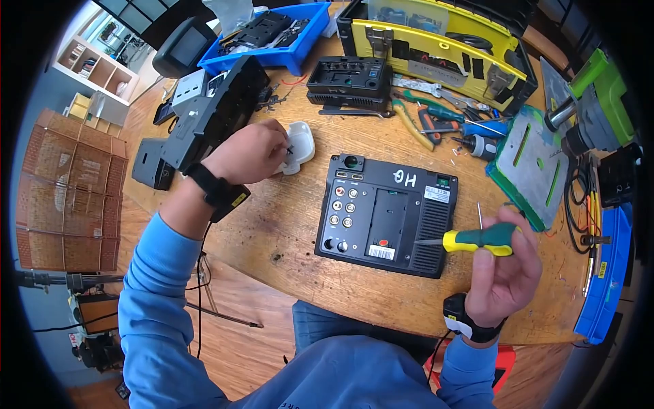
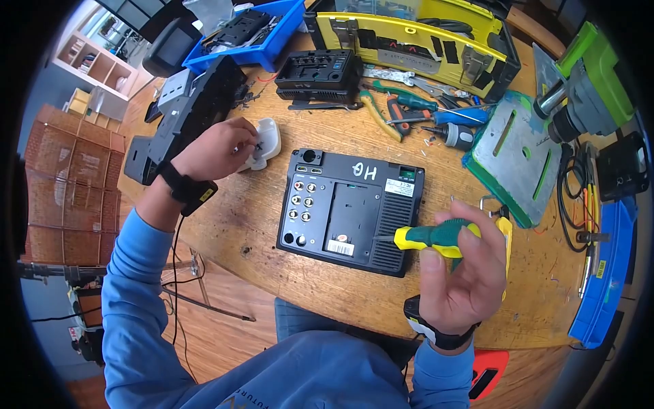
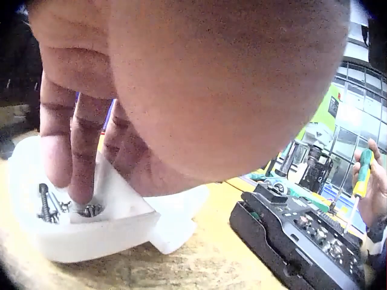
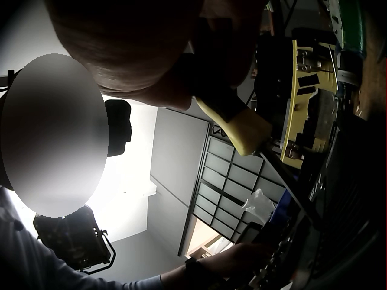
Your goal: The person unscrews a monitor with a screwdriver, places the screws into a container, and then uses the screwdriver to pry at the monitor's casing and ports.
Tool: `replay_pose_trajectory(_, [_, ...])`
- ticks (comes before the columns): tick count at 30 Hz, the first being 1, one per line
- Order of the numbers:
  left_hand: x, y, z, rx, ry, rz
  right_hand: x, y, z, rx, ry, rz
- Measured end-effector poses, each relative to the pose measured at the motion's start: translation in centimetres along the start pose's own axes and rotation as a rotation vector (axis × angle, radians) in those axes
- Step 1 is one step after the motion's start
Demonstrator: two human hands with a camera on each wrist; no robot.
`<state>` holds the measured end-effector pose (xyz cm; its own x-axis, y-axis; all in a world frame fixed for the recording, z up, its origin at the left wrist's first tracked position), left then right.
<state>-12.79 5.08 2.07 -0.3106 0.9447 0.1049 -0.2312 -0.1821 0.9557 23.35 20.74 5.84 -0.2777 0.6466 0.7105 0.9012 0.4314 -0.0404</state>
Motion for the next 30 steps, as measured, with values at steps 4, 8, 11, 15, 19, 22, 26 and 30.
replay_pose_trajectory(4, [0.3, -0.4, 0.2, 0.064, 0.015, 0.037, 0.0, 0.0, 0.0, -0.007, -0.001, -0.008])
replay_pose_trajectory(8, [0.3, -0.5, -0.5, 0.083, 0.141, 0.075, 0.0, 0.1, 0.0, -0.004, 0.009, -0.002])
replay_pose_trajectory(11, [0.4, -0.3, -0.3, 0.126, 0.209, 0.098, 0.0, 0.1, 0.0, 0.001, 0.010, 0.001])
replay_pose_trajectory(15, [0.4, -0.2, -0.6, 0.194, 0.284, 0.108, 0.1, 0.1, 0.0, 0.002, 0.010, -0.004])
replay_pose_trajectory(19, [0.3, -0.2, -0.4, 0.176, 0.346, 0.106, 0.1, 0.1, 0.0, 0.002, 0.011, -0.005])
replay_pose_trajectory(22, [0.2, -0.4, -0.6, 0.193, 0.370, 0.098, 0.1, 0.1, 0.0, 0.011, 0.010, -0.002])
replay_pose_trajectory(26, [0.4, -0.9, -0.9, 0.194, 0.377, 0.072, 0.1, 0.2, 0.0, -0.003, 0.017, 0.003])
replay_pose_trajectory(30, [0.5, -1.1, -1.2, 0.223, 0.345, 0.041, 0.1, 0.2, 0.0, 0.013, 0.009, -0.001])
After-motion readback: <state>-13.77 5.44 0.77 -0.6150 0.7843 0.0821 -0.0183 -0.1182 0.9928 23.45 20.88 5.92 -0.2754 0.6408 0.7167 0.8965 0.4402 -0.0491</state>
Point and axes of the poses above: each hand's wrist, its own x-axis towards the middle knuckle, its own y-axis out of the back of the hand, z = x × y, the point moved 9 cm from there along x, towards the middle knuckle, and after that the axes turned 12 degrees about z, right-handed, at the moved point
